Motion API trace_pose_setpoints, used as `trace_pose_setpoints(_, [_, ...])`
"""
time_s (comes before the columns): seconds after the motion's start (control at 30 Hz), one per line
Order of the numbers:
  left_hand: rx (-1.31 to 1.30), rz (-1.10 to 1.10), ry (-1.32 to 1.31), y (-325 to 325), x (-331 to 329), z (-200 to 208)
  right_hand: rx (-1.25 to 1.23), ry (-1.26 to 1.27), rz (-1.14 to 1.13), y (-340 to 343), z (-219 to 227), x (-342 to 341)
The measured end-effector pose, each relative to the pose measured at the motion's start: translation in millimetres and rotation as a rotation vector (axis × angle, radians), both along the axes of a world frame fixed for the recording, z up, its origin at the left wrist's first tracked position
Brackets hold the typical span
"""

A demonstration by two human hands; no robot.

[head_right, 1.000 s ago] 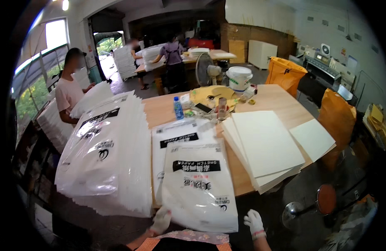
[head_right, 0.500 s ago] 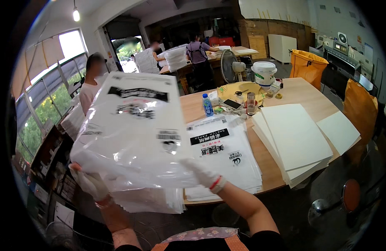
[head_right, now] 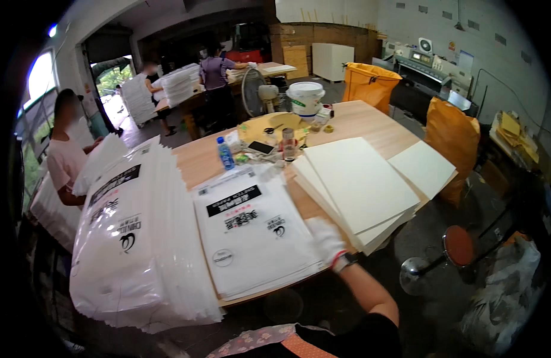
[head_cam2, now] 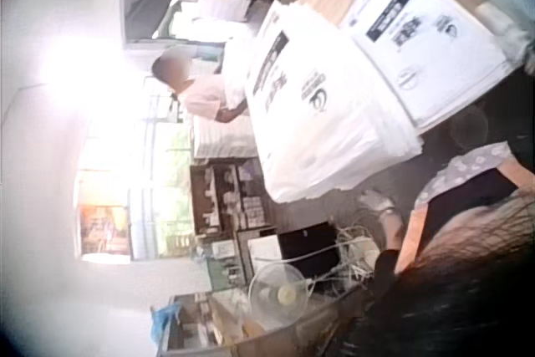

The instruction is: The person packs stacks of white paper into clear plastic bags. They pick up a stack of paper, place it into a bag, and then set the filled bag onto a pile on the table. The process is repeated continuously throughout the video.

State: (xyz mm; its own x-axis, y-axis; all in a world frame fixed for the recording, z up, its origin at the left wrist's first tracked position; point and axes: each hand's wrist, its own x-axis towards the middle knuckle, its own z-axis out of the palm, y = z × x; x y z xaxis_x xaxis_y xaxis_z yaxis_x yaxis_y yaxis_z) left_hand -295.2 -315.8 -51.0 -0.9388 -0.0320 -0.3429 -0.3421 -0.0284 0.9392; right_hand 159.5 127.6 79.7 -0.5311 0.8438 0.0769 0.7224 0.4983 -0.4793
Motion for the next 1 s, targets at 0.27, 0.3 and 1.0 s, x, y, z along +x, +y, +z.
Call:
trace_pose_setpoints(0.27, [-0.252,-1.373,-0.034,171.6,220.8,-35.8,0.161,0.107,-0.447,65.8,-41.5,197.8])
trace_pose_setpoints(0.3, [-0.084,-1.509,0.016,195.1,239.1,-31.7,0.164,0.131,-0.46,73.5,-37.0,199.0])
trace_pose_setpoints(1.0, [-0.308,-1.789,1.715,268.8,374.1,48.7,-0.457,0.994,-0.639,-124.8,-102.2,69.7])
